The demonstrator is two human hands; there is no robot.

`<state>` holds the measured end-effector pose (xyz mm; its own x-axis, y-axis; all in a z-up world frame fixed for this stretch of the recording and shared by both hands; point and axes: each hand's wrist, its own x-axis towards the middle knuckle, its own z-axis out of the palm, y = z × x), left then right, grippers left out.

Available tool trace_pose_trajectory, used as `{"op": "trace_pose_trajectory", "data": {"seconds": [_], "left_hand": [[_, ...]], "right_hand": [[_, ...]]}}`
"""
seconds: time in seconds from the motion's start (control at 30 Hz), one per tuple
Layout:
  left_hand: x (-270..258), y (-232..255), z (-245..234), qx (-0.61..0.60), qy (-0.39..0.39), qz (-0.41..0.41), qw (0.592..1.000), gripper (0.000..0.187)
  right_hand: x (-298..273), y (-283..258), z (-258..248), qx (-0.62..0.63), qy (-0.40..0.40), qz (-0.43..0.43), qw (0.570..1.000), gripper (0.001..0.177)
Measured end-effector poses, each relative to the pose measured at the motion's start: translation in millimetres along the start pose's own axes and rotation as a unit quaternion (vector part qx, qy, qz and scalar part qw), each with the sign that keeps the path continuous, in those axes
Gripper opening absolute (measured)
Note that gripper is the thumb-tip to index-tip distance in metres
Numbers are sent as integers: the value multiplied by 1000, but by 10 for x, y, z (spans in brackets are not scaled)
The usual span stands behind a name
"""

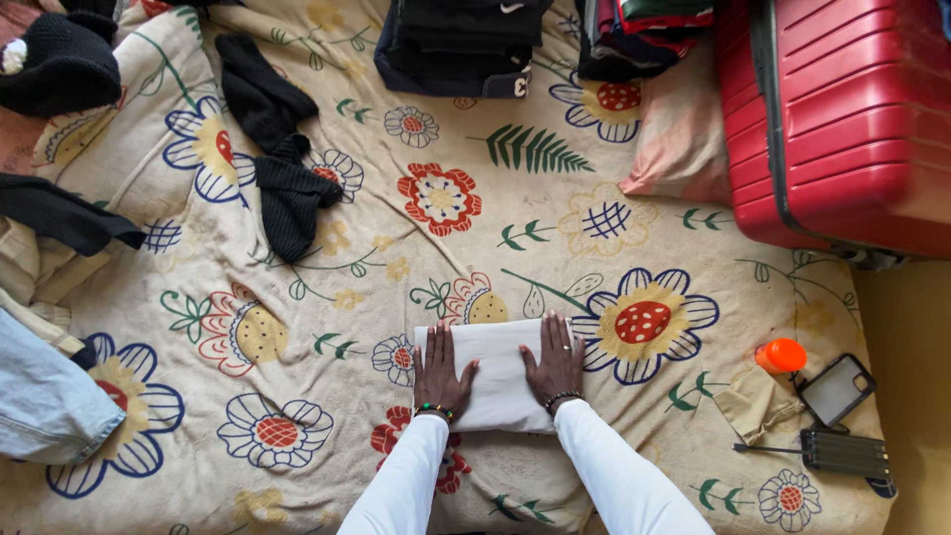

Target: The person folds several garments on a bed, including a dark long-sleeved shirt, a light-colored jacket, and a patterned button-up shirt. Each item is laid flat, folded neatly, and placed into a growing stack near a red suitcase.

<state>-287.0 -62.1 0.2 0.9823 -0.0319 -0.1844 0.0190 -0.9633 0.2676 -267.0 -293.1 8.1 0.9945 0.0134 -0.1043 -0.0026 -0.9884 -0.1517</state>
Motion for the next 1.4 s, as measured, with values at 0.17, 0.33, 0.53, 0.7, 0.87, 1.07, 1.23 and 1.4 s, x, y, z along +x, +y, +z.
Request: {"op": "trace_pose_trajectory", "data": {"seconds": [0.17,0.33,0.53,0.7,0.87,1.07,1.23,1.4], "left_hand": [[-86,-197,-59,-23,13,13,1000,84],[-345,-390,-201,-315,108,-184,925,81],[-230,-559,-251,-481,-90,-301,819,71],[-298,-618,-411,-560,-196,-251,765,52],[-635,-481,-1034,-640,-224,-205,705,47],[-677,-259,-2013,-501,-176,-89,843,47],[-619,-4,-2516,-663,-174,-134,716,45],[-505,295,-2837,-664,-114,-104,731,42]], "right_hand": [[-108,328,-121,14,20,33,999,74],[-103,562,-197,238,23,174,955,71],[-230,512,-157,352,-101,265,892,89],[-440,465,-359,587,-222,268,731,66],[-891,375,-1020,709,-264,278,592,55],[-1108,153,-1857,751,-240,239,566,57],[-1054,245,-2467,785,-209,153,563,56],[-982,437,-3044,843,-108,75,522,48]]}}
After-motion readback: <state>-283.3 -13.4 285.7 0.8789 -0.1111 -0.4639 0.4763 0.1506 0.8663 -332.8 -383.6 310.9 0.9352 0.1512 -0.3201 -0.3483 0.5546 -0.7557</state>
